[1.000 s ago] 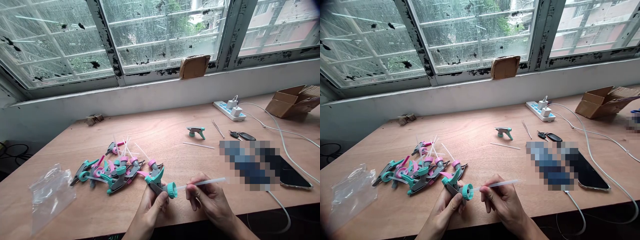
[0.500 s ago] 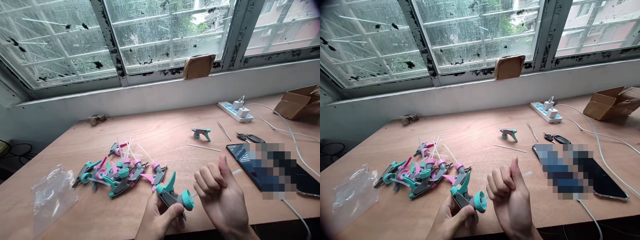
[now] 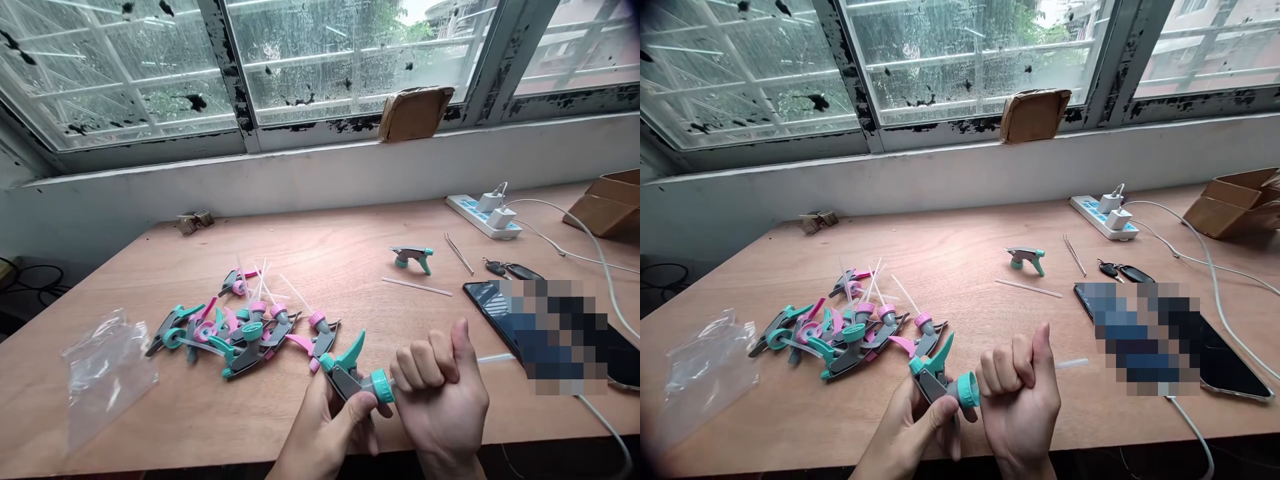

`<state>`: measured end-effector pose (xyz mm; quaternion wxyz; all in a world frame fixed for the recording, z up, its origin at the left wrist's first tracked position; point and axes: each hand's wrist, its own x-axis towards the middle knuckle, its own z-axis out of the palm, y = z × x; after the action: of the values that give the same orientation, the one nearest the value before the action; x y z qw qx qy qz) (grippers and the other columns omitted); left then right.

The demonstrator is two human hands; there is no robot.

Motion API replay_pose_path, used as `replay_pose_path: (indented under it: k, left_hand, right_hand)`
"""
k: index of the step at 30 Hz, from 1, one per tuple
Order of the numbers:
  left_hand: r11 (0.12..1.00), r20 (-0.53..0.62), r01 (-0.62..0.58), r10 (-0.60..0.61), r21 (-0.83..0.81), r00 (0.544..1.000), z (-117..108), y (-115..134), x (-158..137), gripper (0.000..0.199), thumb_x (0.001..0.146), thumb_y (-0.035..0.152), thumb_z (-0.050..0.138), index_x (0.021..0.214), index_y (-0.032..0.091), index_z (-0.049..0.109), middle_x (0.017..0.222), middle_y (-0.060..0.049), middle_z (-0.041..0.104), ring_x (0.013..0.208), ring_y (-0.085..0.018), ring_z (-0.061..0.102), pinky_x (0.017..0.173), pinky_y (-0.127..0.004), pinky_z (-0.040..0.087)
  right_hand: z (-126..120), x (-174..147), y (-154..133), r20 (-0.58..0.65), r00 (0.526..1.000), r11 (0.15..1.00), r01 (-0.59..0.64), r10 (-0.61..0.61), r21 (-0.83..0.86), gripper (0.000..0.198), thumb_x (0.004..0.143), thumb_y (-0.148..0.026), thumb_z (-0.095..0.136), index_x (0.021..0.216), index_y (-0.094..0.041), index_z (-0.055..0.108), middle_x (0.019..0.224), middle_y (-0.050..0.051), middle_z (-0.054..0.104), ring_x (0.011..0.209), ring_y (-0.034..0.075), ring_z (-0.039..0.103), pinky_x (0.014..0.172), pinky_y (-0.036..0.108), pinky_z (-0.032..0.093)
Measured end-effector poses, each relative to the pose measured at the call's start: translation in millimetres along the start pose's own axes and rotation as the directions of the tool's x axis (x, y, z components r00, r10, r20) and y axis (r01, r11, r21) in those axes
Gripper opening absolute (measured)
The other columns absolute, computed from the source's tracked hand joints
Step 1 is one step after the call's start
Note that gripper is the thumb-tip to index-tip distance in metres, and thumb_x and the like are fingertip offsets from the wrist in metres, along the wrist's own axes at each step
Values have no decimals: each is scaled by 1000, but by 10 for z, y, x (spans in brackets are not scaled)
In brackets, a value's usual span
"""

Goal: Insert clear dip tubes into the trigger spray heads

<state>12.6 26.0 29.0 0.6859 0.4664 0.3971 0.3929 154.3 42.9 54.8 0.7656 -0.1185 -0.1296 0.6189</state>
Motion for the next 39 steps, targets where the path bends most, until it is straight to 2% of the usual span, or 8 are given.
replay_pose_path:
  k: [4,10,15,24,27,32,34,39]
  left_hand:
    - [1000,-5,-12,12,10,1000,-20,-34,7,34,89,50,69,93,18,57,86,-7,76,48,-12,64,47,-22,45]
    - [999,-7,-31,31,33,999,-20,-71,-17,32,92,48,66,99,19,56,56,2,67,47,-15,63,49,-23,45]
    - [998,-15,-17,18,64,1000,-12,-48,-18,30,93,47,66,97,18,57,73,-1,72,49,-12,63,50,-23,46]
    - [997,-29,-57,58,46,998,-45,-65,-45,33,94,49,63,103,19,56,54,1,68,51,-17,65,51,-24,46]
    - [996,-20,-88,88,7,996,-49,-45,-59,33,94,50,64,102,19,57,65,-1,71,51,-15,65,51,-23,45]
    - [996,-64,-91,89,-24,994,-19,39,-74,36,90,52,68,93,18,59,78,-5,74,52,-12,63,51,-22,44]
    - [995,-86,-87,83,-44,993,13,67,-88,37,88,53,70,93,18,59,76,-5,74,52,-11,61,50,-22,44]
    - [995,-149,-86,79,-46,986,69,74,-126,36,88,51,71,94,17,59,73,-2,71,54,-9,57,53,-21,45]
  right_hand:
    - [-52,23,49,8,999,999,-46,46,2,63,104,-54,38,55,-22,15,45,-9,2,40,10,0,36,28,7]
    - [-65,48,61,21,998,996,-55,57,-70,65,101,-60,43,56,-23,14,44,-11,2,38,8,-2,33,24,8]
    - [-39,36,86,-40,998,994,-56,52,-99,64,100,-58,44,56,-23,15,44,-11,4,38,8,-2,31,21,12]
    - [102,6,161,-61,998,996,-34,29,-82,61,101,-54,42,55,-23,17,43,-10,6,37,9,1,30,21,15]
    - [163,-18,156,-18,1000,996,-25,24,-91,61,102,-52,42,54,-22,19,43,-9,9,37,9,6,33,21,22]
    - [239,10,28,101,988,986,-100,113,-131,55,99,-52,52,58,-21,33,50,-8,19,44,10,14,42,22,29]
    - [244,23,-39,97,990,989,-91,102,-116,53,99,-51,53,60,-21,34,52,-8,20,46,11,15,44,23,27]
    - [167,27,-84,183,981,997,-70,64,26,58,105,-45,37,55,-22,19,46,-7,11,43,12,11,41,29,17]
